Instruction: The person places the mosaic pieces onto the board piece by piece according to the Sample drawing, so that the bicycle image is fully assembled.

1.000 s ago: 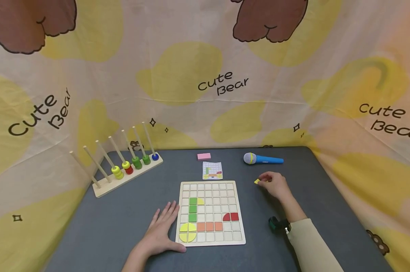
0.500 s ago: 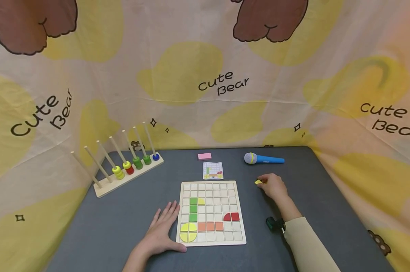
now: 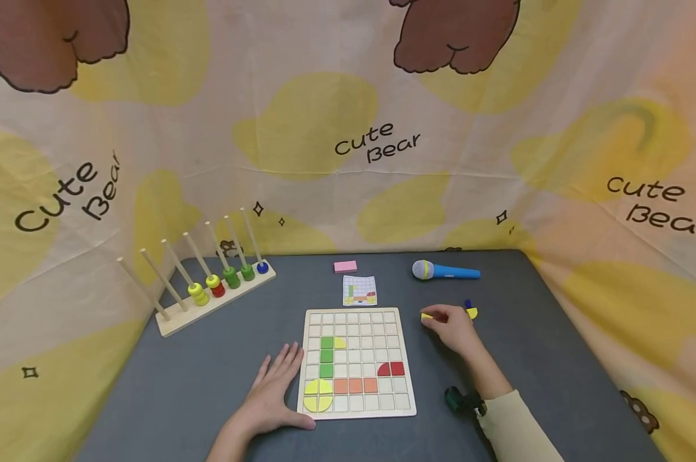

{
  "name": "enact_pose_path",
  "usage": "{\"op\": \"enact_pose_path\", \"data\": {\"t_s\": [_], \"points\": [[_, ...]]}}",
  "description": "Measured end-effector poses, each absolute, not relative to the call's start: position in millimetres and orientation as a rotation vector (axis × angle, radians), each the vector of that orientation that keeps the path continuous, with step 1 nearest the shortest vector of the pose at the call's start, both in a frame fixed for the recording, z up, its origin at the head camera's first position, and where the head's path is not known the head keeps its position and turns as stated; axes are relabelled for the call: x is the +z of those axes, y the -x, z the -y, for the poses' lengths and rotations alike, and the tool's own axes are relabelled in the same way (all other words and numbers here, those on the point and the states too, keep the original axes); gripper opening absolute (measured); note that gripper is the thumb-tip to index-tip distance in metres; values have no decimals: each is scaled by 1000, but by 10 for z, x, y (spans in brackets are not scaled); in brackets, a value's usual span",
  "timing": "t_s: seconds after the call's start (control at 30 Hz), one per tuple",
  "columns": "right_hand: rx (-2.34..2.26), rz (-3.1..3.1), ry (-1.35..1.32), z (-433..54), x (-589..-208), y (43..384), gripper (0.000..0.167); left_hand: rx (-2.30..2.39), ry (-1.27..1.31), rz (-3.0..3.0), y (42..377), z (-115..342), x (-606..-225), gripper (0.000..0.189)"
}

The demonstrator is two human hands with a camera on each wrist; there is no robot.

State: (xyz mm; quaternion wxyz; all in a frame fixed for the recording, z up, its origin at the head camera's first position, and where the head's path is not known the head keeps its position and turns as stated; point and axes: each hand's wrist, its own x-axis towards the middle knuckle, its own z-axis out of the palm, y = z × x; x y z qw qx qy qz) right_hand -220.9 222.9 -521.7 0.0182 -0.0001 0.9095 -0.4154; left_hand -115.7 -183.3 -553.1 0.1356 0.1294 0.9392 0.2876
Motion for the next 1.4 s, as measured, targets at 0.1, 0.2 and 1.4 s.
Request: {"op": "enact_pose_path", "data": {"t_s": [0.1,0.2,1.4], "points": [[-1340,-2771,-14,-2127,-5183,2093,16,835,-377,-2722,1151,1839,-5543,143],[-1392,-2716,-23,-2017,-5142,1968,13,838,-377,-2727,1146,1842,-5550,143],[-1274,-2636,268,-1510,-5261,1314,9,832,-372,-2714,1175,1848,-5549,143]]}}
